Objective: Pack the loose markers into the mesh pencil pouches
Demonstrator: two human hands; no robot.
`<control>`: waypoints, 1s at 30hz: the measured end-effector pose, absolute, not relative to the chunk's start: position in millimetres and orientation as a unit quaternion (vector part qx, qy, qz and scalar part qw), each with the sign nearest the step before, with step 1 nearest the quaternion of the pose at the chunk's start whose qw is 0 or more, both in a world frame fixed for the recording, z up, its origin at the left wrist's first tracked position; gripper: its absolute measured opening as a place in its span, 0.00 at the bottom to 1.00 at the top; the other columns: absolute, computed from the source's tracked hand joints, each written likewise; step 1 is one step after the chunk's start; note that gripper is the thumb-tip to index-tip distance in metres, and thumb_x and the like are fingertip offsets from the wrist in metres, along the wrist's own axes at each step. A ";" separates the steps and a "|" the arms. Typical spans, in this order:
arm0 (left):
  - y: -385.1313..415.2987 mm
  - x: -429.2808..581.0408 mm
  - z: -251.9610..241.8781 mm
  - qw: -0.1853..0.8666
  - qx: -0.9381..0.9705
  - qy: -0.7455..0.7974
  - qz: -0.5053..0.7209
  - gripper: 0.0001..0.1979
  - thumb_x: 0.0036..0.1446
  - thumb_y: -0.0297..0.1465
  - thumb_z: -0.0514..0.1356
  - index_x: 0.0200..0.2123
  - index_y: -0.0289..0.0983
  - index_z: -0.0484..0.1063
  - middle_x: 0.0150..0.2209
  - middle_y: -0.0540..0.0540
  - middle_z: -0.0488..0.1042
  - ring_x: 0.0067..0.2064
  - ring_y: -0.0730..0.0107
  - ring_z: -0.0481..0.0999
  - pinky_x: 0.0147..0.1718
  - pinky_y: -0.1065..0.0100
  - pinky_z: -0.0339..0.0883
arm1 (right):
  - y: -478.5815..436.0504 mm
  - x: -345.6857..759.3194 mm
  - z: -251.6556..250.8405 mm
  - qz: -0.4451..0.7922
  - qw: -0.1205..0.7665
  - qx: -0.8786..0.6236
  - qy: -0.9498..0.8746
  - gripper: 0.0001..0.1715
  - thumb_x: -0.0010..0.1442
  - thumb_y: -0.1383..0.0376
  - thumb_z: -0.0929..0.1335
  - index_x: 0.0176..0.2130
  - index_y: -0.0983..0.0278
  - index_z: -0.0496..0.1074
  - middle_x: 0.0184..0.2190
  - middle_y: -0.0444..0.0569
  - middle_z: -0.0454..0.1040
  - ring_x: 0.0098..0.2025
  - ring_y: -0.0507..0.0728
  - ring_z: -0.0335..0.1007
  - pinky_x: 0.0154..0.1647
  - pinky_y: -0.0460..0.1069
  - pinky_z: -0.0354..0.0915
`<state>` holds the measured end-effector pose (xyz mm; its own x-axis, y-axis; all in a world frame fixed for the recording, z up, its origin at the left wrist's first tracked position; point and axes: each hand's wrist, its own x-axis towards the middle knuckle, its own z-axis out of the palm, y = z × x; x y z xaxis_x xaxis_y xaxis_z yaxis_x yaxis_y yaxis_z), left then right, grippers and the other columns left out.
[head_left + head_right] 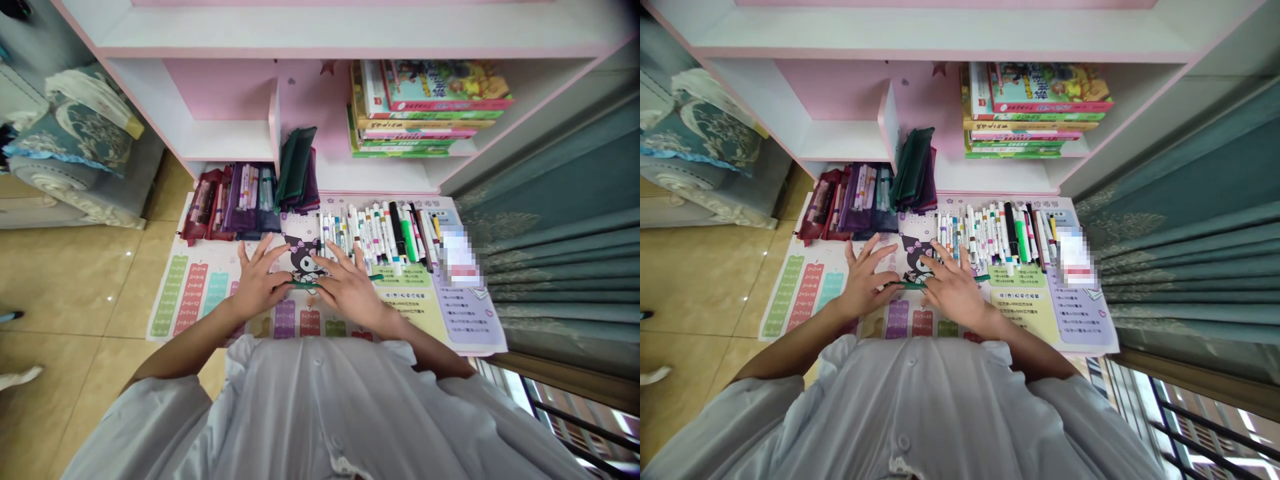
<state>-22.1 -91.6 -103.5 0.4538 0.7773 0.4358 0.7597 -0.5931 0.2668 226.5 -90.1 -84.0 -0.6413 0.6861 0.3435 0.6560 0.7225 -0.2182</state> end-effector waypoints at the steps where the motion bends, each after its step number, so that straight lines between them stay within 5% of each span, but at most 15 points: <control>1: -90.7 -25.2 -101.7 0.021 0.853 0.453 0.259 0.08 0.59 0.38 0.63 0.28 0.44 0.78 0.61 0.46 0.71 0.71 0.45 0.54 0.67 0.35 0.23 | -90.8 225.0 -84.3 0.045 0.200 -0.374 -0.904 0.12 0.64 0.66 0.68 0.29 0.61 0.78 0.57 0.51 0.75 0.70 0.72 0.56 0.70 0.78 0.39; 8: -86.6 -36.7 -108.4 0.030 0.843 0.475 0.251 0.08 0.58 0.42 0.64 0.32 0.45 0.77 0.61 0.46 0.71 0.71 0.45 0.55 0.67 0.37 0.25 | -86.1 220.8 -107.5 0.036 0.207 -0.392 -0.895 0.14 0.64 0.69 0.66 0.29 0.61 0.78 0.56 0.51 0.76 0.69 0.70 0.57 0.68 0.77 0.47; 11: -85.8 -39.6 -115.6 0.033 0.820 0.507 0.265 0.22 0.51 0.54 0.66 0.38 0.43 0.75 0.61 0.40 0.71 0.71 0.43 0.55 0.67 0.38 0.30 | -83.3 221.2 -114.4 0.023 0.223 -0.397 -0.890 0.14 0.64 0.70 0.66 0.30 0.60 0.78 0.57 0.51 0.76 0.69 0.69 0.57 0.69 0.75 0.46; 14: -83.2 -44.9 -119.9 0.041 0.797 0.536 0.275 0.27 0.46 0.59 0.66 0.35 0.40 0.73 0.61 0.38 0.70 0.70 0.40 0.55 0.67 0.38 0.32 | -80.8 222.7 -115.5 0.012 0.226 -0.400 -0.888 0.13 0.64 0.69 0.66 0.31 0.60 0.79 0.56 0.50 0.76 0.69 0.69 0.58 0.70 0.74 0.48; 22: -73.3 -54.0 -123.1 0.076 0.816 0.496 0.286 0.15 0.57 0.49 0.64 0.31 0.45 0.79 0.57 0.46 0.74 0.69 0.48 0.59 0.68 0.40 0.26 | -71.0 217.2 -104.3 0.090 0.191 -0.428 -0.879 0.08 0.62 0.62 0.71 0.32 0.60 0.80 0.57 0.53 0.75 0.69 0.73 0.55 0.68 0.76 0.49; 30: -73.6 -50.8 -130.8 0.117 0.813 0.489 0.293 0.14 0.56 0.46 0.66 0.27 0.43 0.77 0.54 0.46 0.77 0.68 0.51 0.62 0.69 0.42 0.29 | -38.4 165.7 -94.3 0.257 0.118 -0.434 -0.855 0.17 0.65 0.54 0.68 0.33 0.59 0.82 0.56 0.53 0.75 0.70 0.72 0.54 0.66 0.73 0.56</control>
<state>-50.8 -73.6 -130.8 0.3498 0.8637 0.3628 0.7270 -0.4945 0.4763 165.7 -38.4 -94.3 -0.5960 0.8027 -0.0207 0.6808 0.4914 -0.5432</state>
